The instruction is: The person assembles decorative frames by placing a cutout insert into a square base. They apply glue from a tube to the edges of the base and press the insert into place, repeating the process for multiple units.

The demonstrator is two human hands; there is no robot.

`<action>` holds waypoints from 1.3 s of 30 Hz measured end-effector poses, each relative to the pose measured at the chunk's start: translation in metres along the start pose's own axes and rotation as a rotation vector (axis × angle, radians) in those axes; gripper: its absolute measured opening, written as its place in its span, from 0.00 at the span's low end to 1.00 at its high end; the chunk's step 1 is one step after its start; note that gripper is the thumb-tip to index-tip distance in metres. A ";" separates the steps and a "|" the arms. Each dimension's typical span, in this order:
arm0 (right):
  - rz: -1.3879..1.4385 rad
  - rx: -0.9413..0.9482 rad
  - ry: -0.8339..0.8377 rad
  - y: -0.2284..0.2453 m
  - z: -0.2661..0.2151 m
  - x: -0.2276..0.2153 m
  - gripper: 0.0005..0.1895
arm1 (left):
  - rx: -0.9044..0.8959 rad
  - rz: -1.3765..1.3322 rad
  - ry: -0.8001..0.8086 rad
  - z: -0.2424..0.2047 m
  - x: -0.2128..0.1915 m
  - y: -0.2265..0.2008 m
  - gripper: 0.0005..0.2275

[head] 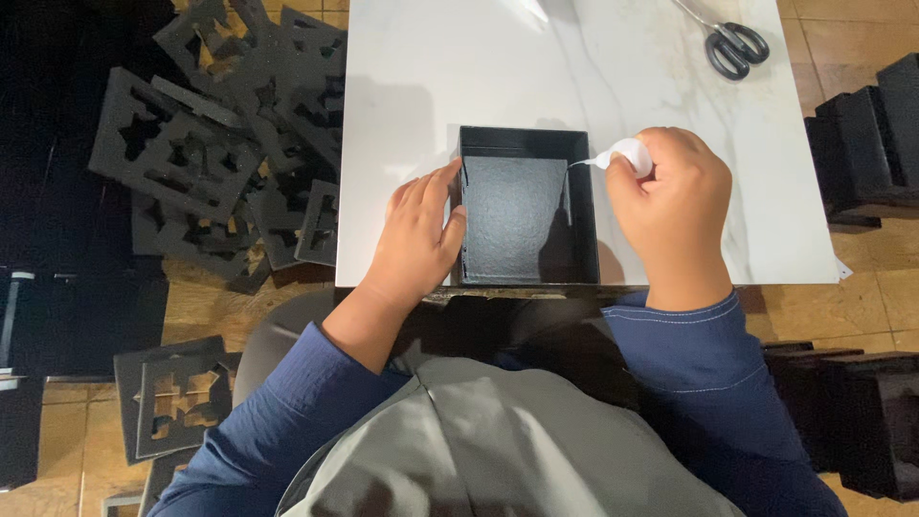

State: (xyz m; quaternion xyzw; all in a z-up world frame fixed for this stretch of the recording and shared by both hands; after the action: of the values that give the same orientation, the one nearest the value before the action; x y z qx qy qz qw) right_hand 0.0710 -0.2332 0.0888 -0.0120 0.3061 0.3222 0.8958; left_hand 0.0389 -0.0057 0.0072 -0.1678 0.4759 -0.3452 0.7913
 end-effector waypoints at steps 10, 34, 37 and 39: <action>0.008 0.108 0.125 0.011 -0.008 -0.020 0.09 | -0.013 -0.008 0.012 0.000 -0.001 0.000 0.19; 0.984 1.391 -0.019 -0.079 -0.079 -0.007 0.03 | -0.188 -0.077 0.105 0.045 -0.004 -0.015 0.21; 1.144 1.492 -0.024 -0.069 -0.089 0.006 0.05 | -0.023 0.223 0.257 0.066 0.009 -0.012 0.18; 1.306 1.654 -0.195 -0.054 -0.087 0.006 0.05 | 0.008 0.321 0.337 0.075 0.034 0.018 0.14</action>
State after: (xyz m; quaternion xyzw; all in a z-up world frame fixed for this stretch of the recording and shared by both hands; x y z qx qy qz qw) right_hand 0.0596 -0.2915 0.0053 0.7945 0.3043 0.4322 0.2990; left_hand 0.1217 -0.0221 0.0113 -0.0266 0.6206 -0.2401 0.7460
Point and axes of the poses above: each hand's wrist, its own z-axis towards the middle knuckle, its own x-axis out of the palm, y = z × x, the point moved 4 cm from there along z, towards the middle knuckle, and after that the axes turned 7 degrees about -y, right-handed, at the moved point
